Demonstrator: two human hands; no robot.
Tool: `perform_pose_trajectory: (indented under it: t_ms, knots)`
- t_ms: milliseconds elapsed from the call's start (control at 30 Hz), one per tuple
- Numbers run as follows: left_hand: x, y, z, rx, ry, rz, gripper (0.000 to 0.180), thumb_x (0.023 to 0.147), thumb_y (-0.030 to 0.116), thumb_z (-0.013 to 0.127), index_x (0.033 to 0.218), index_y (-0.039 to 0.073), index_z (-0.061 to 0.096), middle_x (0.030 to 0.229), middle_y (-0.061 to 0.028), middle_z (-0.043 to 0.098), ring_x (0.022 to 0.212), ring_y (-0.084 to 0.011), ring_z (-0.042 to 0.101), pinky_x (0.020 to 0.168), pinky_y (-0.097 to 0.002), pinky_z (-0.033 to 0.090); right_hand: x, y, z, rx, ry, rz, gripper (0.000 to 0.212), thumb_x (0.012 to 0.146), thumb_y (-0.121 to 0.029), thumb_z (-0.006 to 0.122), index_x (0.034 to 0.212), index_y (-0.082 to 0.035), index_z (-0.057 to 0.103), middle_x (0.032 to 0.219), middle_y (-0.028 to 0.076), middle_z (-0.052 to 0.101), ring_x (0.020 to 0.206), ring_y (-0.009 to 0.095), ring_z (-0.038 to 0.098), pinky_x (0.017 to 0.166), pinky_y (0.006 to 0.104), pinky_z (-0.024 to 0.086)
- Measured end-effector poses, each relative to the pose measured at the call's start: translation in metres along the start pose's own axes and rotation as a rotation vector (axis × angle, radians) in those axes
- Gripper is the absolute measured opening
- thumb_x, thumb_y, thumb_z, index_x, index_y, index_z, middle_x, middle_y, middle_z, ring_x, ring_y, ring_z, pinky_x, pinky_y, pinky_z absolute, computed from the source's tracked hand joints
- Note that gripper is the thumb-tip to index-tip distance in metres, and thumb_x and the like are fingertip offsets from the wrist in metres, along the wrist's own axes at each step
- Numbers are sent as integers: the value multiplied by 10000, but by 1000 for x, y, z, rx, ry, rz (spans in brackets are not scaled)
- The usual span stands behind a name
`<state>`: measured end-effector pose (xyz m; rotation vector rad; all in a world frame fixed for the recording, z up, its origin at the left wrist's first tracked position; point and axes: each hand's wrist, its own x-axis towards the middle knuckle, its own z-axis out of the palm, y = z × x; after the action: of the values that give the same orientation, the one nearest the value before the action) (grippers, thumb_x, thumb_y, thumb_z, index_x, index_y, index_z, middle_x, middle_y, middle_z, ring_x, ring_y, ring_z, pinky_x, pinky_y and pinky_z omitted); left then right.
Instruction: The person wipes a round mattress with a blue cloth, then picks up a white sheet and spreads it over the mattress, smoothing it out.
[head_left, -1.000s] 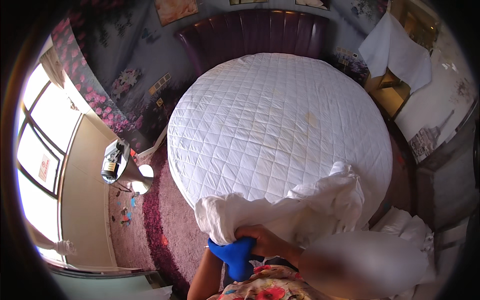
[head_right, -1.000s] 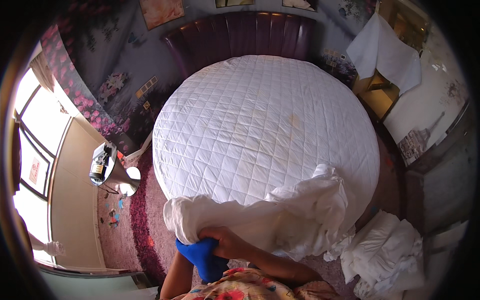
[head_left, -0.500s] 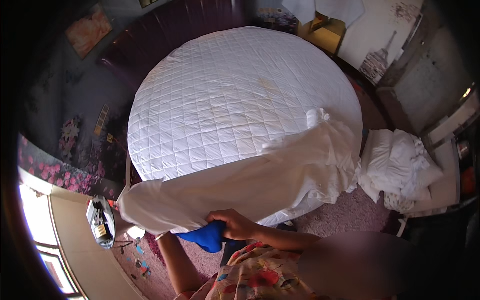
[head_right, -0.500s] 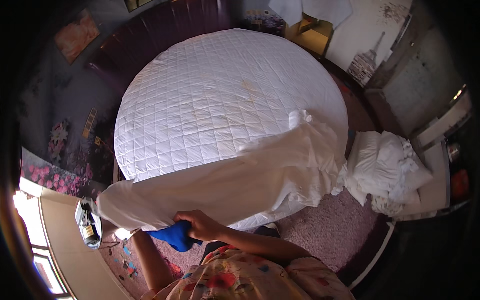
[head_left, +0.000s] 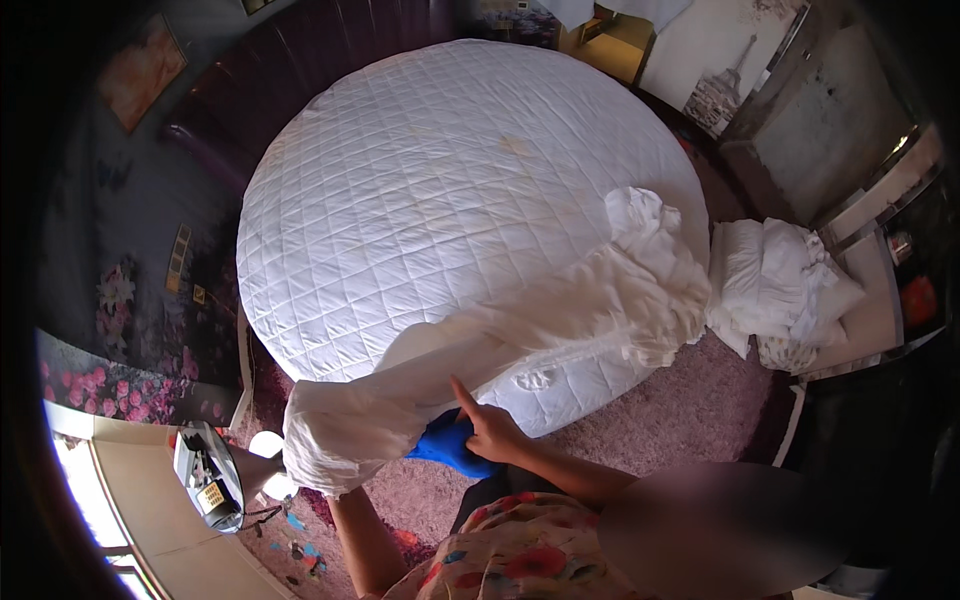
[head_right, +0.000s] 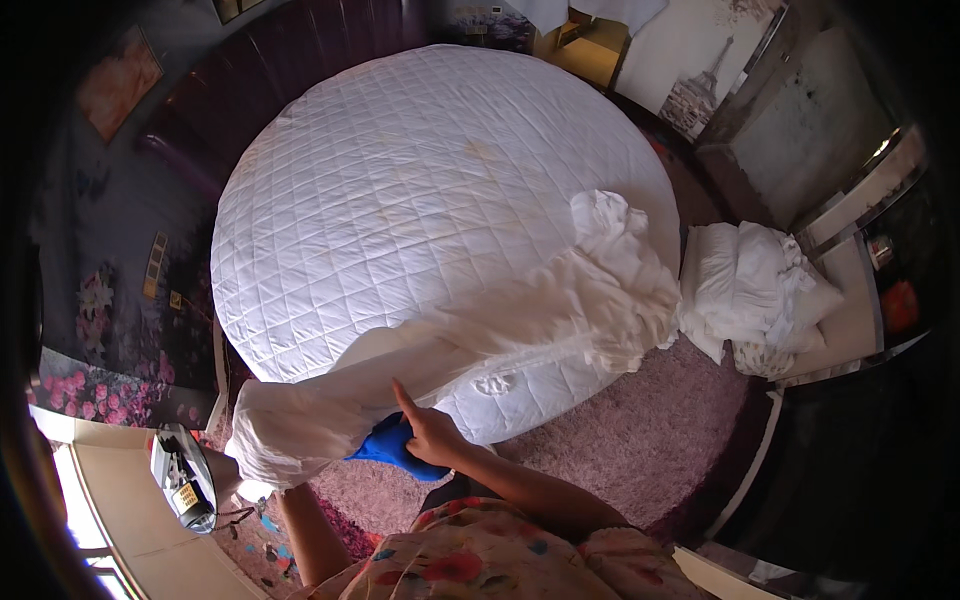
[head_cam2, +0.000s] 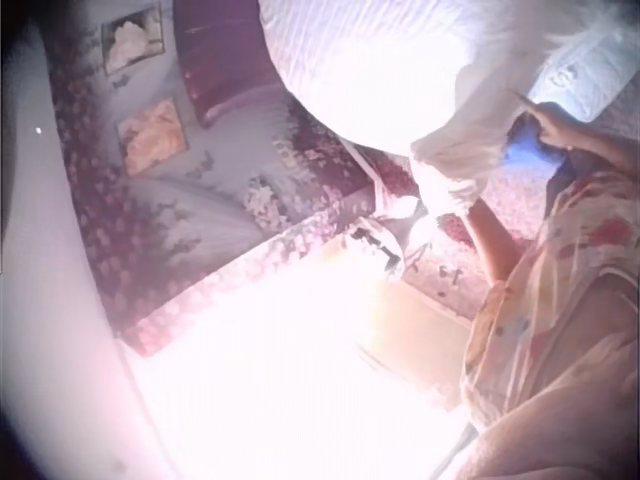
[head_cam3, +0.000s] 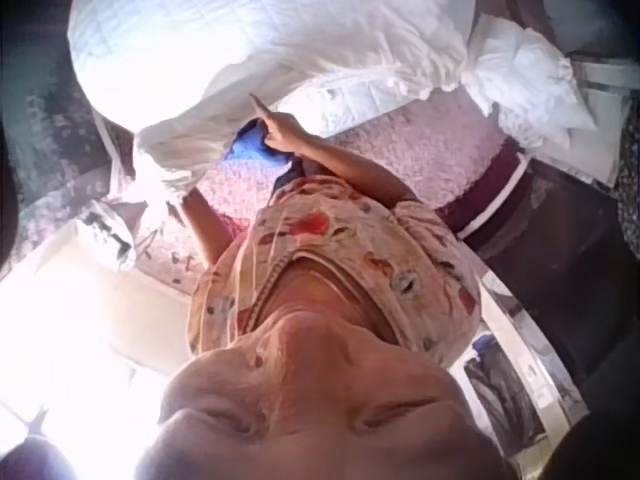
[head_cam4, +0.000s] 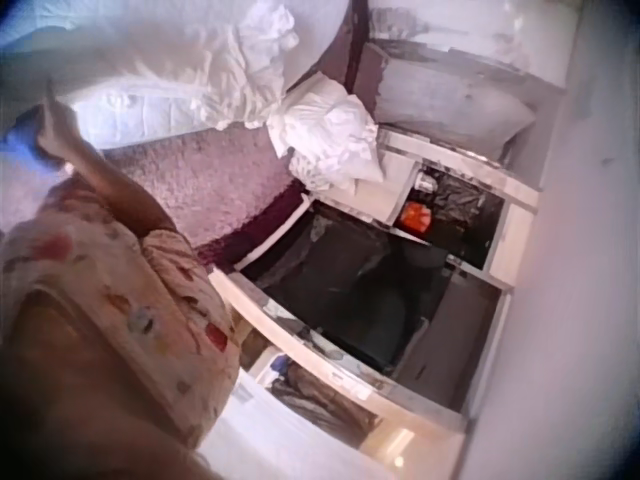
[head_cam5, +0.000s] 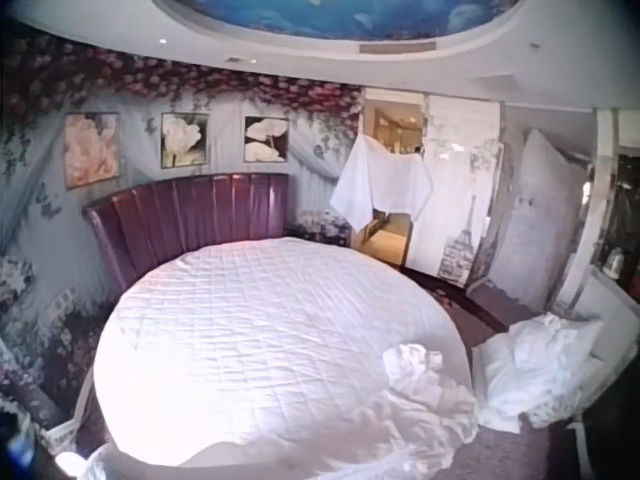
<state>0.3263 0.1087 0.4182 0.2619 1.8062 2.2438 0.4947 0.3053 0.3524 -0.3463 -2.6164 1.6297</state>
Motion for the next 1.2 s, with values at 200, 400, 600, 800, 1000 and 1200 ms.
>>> perform_pose_trajectory:
  t_ms: [200,400,600,800,1000,1200]
  knots:
    - [-9,10,-17,54,-65,7,427,902,96,551,1321,45,490,1264,-133,572,1181,-249,538,1005,-392,415,54,9,8,-110,173,-24,673,664,-8,578,1311,-122,435,950,198,638,889,388,617,776,442,490]
    - [5,71,-86,983,-355,25,411,905,101,543,1312,47,509,1257,-133,579,1177,-252,544,1002,-397,420,57,-4,8,-18,255,-134,307,664,-50,598,970,-68,583,891,162,631,856,380,612,751,467,487]
    - [29,74,-5,1260,-353,313,477,831,140,663,1276,36,525,1253,-176,564,1153,-310,550,992,-407,440,62,9,22,-219,214,-167,314,654,-58,629,961,-31,569,840,183,612,821,397,596,716,479,473]
    - [18,-39,67,996,-826,117,244,873,189,611,1084,66,626,1047,-140,654,996,-303,618,861,-394,452,50,10,8,-183,174,-231,380,659,-67,630,1033,-56,563,892,173,619,873,392,590,774,478,463]
    - [7,-83,74,799,-648,136,125,902,95,574,944,10,655,832,-157,674,762,-310,670,654,-342,512,17,36,8,-105,194,-94,740,646,-45,632,1348,-82,398,1002,184,627,931,393,590,842,463,460]
    - [22,-45,43,769,-420,86,114,903,71,590,962,-2,655,786,-127,681,679,-151,635,623,-289,492,5,77,-22,-216,291,269,1011,633,-34,663,1496,-107,143,901,185,637,812,403,616,750,475,492]
